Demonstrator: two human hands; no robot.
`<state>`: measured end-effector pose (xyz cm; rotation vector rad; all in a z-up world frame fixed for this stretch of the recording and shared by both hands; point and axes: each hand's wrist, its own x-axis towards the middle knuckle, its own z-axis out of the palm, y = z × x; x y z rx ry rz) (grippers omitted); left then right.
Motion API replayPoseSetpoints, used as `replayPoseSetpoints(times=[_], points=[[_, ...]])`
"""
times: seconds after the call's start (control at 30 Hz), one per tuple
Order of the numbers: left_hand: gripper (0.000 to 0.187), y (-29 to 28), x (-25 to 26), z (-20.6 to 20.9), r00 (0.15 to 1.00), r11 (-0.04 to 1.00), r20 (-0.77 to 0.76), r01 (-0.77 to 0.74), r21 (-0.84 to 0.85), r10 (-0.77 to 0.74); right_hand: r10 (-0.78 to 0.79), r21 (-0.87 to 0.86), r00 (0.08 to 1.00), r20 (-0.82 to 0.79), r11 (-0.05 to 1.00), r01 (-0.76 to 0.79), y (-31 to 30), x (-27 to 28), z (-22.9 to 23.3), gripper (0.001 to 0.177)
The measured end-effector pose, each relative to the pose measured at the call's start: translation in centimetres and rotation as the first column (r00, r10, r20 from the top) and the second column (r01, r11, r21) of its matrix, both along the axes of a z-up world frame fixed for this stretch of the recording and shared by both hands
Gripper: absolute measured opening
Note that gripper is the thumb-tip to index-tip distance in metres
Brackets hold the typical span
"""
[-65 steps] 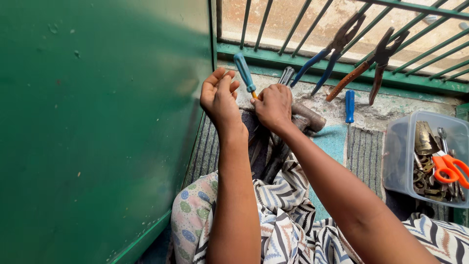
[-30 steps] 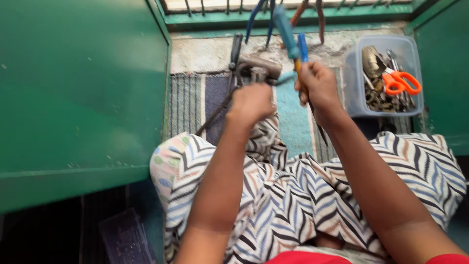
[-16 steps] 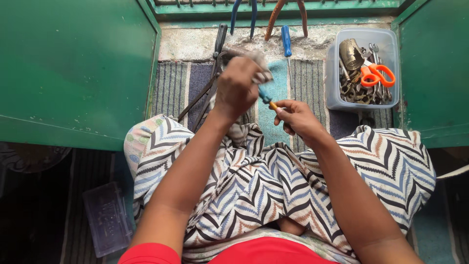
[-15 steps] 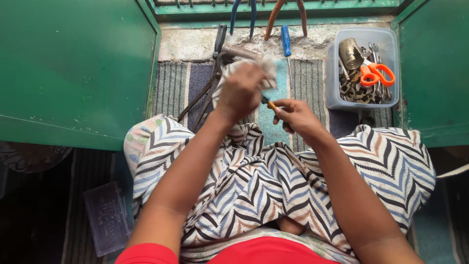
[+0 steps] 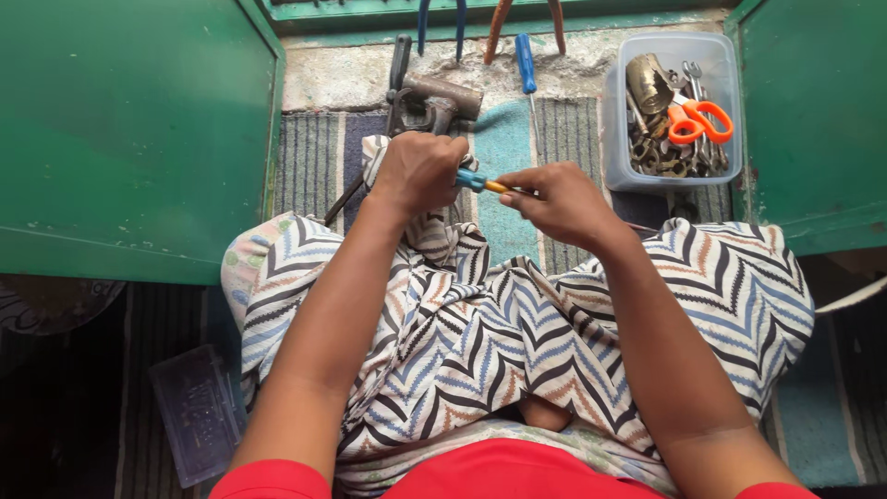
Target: The person cleans various hand tools, including pliers, screwdrivers, and metal components, wiping them one at a time with a cloth.
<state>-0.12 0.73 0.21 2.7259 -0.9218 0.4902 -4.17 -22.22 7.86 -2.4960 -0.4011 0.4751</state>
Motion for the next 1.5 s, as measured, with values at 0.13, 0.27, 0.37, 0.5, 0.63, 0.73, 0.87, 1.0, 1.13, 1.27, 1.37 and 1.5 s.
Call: replayPoseSetpoints(times=[0.13, 0.27, 0.37, 0.5, 0.63, 0.73, 0.87, 1.0, 1.13, 1.27, 1.37, 1.5], points=[[0.016, 0.8, 0.4, -0.3, 0.959, 0.958, -0.172, -0.250, -0.140, 0.225, -0.089, 0.232, 0.994, -0.067, 0.967, 0.102, -2.3, 0.5, -1.7, 0.031], [0.030, 0.5, 2.4, -2.0, 0.709, 0.482, -0.588, -0.701, -0.526, 0.390, -0.205, 0.503, 0.959, -0.194, 0.819, 0.277, -3.3, 1.2, -4.4, 0.029], [0.049, -0.5, 2.6, -2.4, 0.559, -0.154, -0.683, -0.814, -0.560, -0.470, -0.214, 0.707, 0.913, -0.349, 0.579, 0.406, -2.1, 1.8, -5.7, 0.030], [0.063, -3.7, 0.4, -0.3, 0.380, -0.164, -0.391, -0.859, -0.484, -0.838, -0.163, 0.742, 0.935, -0.313, 0.573, 0.349, 1.4, 1.2, -8.2, 0.036], [0.029, -4.0, -0.6, -0.8, 0.256, 0.154, -0.561, -0.799, -0.581, -0.787, -0.165, 0.362, 0.962, 0.220, 0.929, 0.076, 1.5, 0.2, -8.3, 0.034], [0.022, -4.5, -0.1, -2.4, 0.227, 0.265, -0.636, -0.769, -0.582, -0.737, -0.270, 0.342, 0.958, 0.097, 0.913, 0.223, 0.3, 0.5, -6.9, 0.022], [0.027, -5.2, -0.4, -2.4, 0.341, 0.296, -0.606, -0.638, -0.710, -0.718, -0.553, 0.620, 0.833, -0.001, 0.654, 0.434, -0.9, 1.7, -5.4, 0.029], [0.032, -6.5, -1.8, -1.1, 0.262, 0.463, -0.698, -0.589, -0.662, -0.666, -0.423, 0.675, 0.798, -0.430, 0.436, 0.595, -2.0, 2.1, -5.6, 0.025], [0.034, -8.4, -1.8, -0.3, 0.283, 0.513, -0.702, -0.516, -0.685, -0.653, -0.373, 0.740, 0.822, -0.431, 0.376, 0.558, -3.0, 2.2, -7.6, 0.028], [0.037, -8.7, -1.5, 0.6, 0.245, 0.621, -0.791, -0.507, -0.597, -0.560, -0.464, 0.773, 0.825, -0.321, 0.375, 0.512, -4.6, 3.2, -8.3, 0.029], [0.037, -7.1, -2.5, 0.8, 0.197, 0.695, -0.814, -0.436, -0.572, -0.547, -0.620, 0.772, 0.701, -0.353, 0.230, 0.592, -7.8, 4.4, -7.5, 0.031], [0.038, -5.7, -2.6, 1.0, 0.013, 0.841, -0.939, -0.440, -0.314, -0.344, -0.567, 0.792, 0.637, -0.522, -0.044, 0.609, -12.2, 4.2, -6.1, 0.029]])
